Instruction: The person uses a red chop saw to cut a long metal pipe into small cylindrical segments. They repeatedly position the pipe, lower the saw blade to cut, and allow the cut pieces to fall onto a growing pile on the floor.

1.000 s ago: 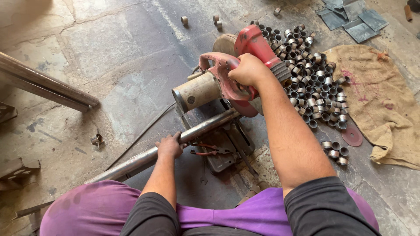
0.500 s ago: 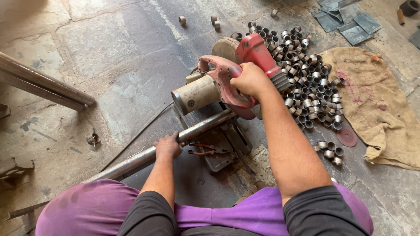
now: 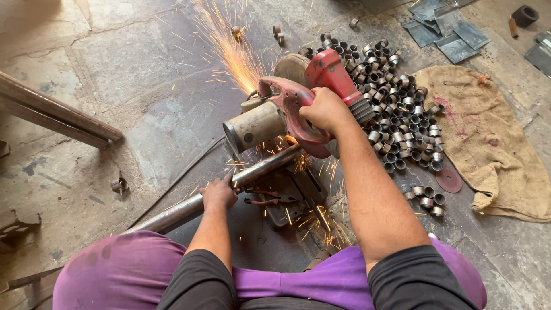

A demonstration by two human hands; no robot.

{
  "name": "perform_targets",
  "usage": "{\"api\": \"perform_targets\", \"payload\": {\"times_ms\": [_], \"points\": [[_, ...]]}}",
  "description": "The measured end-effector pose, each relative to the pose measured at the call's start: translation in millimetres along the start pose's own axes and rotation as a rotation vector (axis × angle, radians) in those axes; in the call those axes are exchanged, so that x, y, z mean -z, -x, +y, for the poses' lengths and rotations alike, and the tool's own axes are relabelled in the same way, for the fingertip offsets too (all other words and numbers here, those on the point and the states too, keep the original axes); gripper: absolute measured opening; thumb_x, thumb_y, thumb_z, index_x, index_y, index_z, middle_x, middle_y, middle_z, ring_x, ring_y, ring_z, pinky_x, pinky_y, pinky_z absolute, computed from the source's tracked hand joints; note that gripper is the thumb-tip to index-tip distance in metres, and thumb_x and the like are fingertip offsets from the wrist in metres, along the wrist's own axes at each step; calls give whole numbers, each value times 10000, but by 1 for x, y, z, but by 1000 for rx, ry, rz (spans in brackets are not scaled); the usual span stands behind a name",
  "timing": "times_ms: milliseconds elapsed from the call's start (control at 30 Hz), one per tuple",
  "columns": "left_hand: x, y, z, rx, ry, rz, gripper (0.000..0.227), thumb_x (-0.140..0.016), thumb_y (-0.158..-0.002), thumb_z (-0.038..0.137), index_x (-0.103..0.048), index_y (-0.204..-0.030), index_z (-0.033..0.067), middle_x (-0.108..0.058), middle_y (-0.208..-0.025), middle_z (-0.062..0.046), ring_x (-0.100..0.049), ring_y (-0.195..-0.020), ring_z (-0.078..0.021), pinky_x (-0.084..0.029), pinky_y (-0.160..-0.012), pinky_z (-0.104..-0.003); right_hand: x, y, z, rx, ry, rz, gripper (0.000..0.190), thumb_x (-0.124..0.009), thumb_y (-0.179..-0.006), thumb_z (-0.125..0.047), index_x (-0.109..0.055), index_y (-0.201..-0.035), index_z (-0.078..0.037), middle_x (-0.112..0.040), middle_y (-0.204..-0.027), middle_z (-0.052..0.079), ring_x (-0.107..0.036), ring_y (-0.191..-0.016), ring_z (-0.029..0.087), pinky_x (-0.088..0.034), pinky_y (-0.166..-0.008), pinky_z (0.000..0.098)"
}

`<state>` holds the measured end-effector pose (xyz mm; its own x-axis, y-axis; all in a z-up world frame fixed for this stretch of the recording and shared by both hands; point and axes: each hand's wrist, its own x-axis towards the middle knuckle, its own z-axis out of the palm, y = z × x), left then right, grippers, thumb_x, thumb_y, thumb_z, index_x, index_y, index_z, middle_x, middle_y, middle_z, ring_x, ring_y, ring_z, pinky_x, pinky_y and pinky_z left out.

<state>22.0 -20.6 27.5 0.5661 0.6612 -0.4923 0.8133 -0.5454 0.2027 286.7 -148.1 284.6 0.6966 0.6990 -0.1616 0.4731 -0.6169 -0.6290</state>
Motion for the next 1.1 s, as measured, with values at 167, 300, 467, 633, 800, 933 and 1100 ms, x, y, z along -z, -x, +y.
{"api": "perform_targets", "payload": {"times_ms": [167, 300, 467, 633, 800, 933, 1100], "points": [[-7, -8, -1, 6, -16, 0, 616, -655, -942, 504, -467, -1509, 349, -590, -1424, -79, -526, -1359, -315, -371, -1090, -569, 0, 2, 0, 28, 5, 20, 338, -705, -745, -143, -695, -1049, 3, -736, -788, 144, -723, -672, 245, -574, -645, 402], [-8, -10, -2, -1, -30, 12, 650, -677, -914, 342, -459, -1525, 369, -588, -1430, -72, -535, -1350, -312, -365, -1098, -567, 0, 3, 1, 14, -2, 17, 342, -699, -741, -138, -692, -1052, 4, -736, -788, 151, -725, -674, 253, -575, -646, 404], [-7, -8, 0, 14, -7, -21, 632, -669, -942, 455, -441, -1525, 360, -577, -1433, -82, -517, -1364, -315, -351, -1114, -572, -1, 5, 1, 38, 20, 39, 348, -708, -739, -140, -693, -1055, 5, -736, -796, 153, -727, -683, 253, -576, -660, 402], [-2, -5, 1, 3, -44, -12, 624, -653, -942, 437, -446, -1526, 360, -584, -1430, -71, -531, -1351, -313, -357, -1105, -582, -1, 9, 0, 31, 0, 26, 347, -701, -754, -134, -684, -1069, 9, -735, -793, 155, -726, -668, 251, -580, -640, 402], [4, 0, 4, 8, -30, -17, 624, -653, -947, 513, -448, -1513, 351, -582, -1420, -76, -524, -1353, -319, -366, -1095, -579, -1, 12, -1, 26, -21, 37, 367, -698, -744, -122, -675, -1086, 7, -734, -791, 150, -725, -666, 244, -581, -635, 396], [7, 3, 5, 8, -29, -14, 621, -650, -950, 514, -447, -1514, 352, -584, -1417, -77, -524, -1353, -319, -367, -1095, -582, -1, 12, 1, 34, -13, 44, 372, -696, -740, -130, -677, -1084, 8, -736, -800, 154, -730, -685, 252, -583, -658, 400], [6, 1, 5, 7, -30, -12, 620, -673, -935, 503, -462, -1500, 359, -569, -1444, -68, -500, -1375, -325, -369, -1088, -579, -3, 12, 4, 41, 3, 62, 381, -703, -729, -142, -685, -1079, 5, -739, -821, 163, -736, -724, 271, -583, -699, 404]]}}
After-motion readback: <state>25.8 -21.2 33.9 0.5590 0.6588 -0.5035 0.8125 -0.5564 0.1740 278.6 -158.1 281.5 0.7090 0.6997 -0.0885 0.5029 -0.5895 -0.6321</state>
